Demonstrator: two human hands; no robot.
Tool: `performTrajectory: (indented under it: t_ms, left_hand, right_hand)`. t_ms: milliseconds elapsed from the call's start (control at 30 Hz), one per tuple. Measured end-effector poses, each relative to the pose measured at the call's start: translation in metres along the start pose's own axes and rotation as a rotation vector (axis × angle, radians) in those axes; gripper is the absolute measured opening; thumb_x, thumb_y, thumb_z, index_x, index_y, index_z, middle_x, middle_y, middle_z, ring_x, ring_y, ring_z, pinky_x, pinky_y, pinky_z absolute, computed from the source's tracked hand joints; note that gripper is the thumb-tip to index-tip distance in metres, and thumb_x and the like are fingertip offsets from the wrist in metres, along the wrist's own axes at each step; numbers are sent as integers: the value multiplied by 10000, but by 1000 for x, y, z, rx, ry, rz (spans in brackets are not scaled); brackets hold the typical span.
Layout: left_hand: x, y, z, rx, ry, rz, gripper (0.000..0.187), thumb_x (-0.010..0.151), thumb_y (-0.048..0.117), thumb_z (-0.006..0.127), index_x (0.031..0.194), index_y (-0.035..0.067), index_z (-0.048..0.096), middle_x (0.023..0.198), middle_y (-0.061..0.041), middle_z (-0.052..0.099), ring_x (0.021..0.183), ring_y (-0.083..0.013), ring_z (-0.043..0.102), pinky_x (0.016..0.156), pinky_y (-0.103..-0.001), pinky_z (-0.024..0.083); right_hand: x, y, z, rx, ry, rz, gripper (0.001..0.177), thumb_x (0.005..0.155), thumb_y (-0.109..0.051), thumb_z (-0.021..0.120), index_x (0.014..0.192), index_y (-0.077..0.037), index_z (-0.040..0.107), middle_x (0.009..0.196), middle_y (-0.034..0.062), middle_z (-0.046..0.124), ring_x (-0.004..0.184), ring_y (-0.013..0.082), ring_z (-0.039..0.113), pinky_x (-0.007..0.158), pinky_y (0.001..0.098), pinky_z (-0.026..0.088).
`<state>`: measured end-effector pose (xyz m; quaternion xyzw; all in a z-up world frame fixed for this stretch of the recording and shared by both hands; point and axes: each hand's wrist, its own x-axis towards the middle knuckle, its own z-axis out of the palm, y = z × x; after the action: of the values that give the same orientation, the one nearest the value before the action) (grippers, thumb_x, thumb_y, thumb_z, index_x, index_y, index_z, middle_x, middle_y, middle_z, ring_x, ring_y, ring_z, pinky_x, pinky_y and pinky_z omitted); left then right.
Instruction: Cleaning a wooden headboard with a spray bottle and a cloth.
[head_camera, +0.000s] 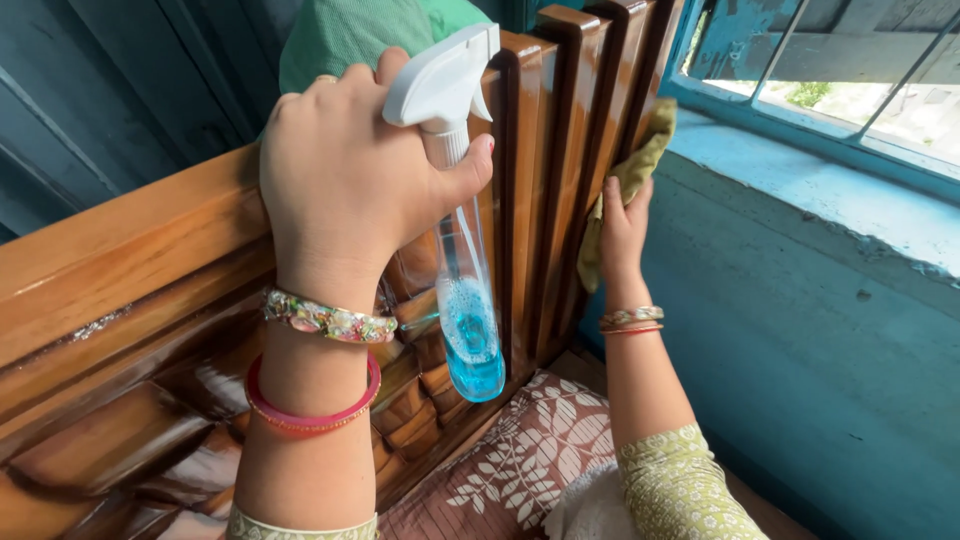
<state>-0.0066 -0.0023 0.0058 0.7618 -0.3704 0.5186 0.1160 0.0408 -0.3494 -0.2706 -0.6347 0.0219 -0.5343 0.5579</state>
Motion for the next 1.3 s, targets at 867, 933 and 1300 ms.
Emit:
performTrajectory:
  t_ms: [867,933,1300]
  left_hand:
    - [8,7,-9,32,-90,-24,559,836,621,781,897,77,669,706,-115,692,612,-302,692,553,-427,556]
    - [7,6,-9,-10,-59,-3,545,824,605,789,895,80,659,714,-107,695,644,-306,698,587,-437,559]
    - [8,7,-9,-28,-40,-44,583,789,640,791,882,81,656,728,-135,706,671,-328,711,593,-451,567]
  right_hand:
    - [-6,-46,6,338,76,-18,516,1043,-126,612,1498,-8,400,1407,90,545,1276,186,539,1113,330,441]
    - [-4,-60,6,416,-17,-84,504,1056,-39,554,1530,-6,385,1442,82,525,1319,179,521,1160,330,426]
    - [-71,-194,76,-232,-441,-510,526,885,29,523,1409,-18,546,1438,216,568,1391,397,486,1217,455,358]
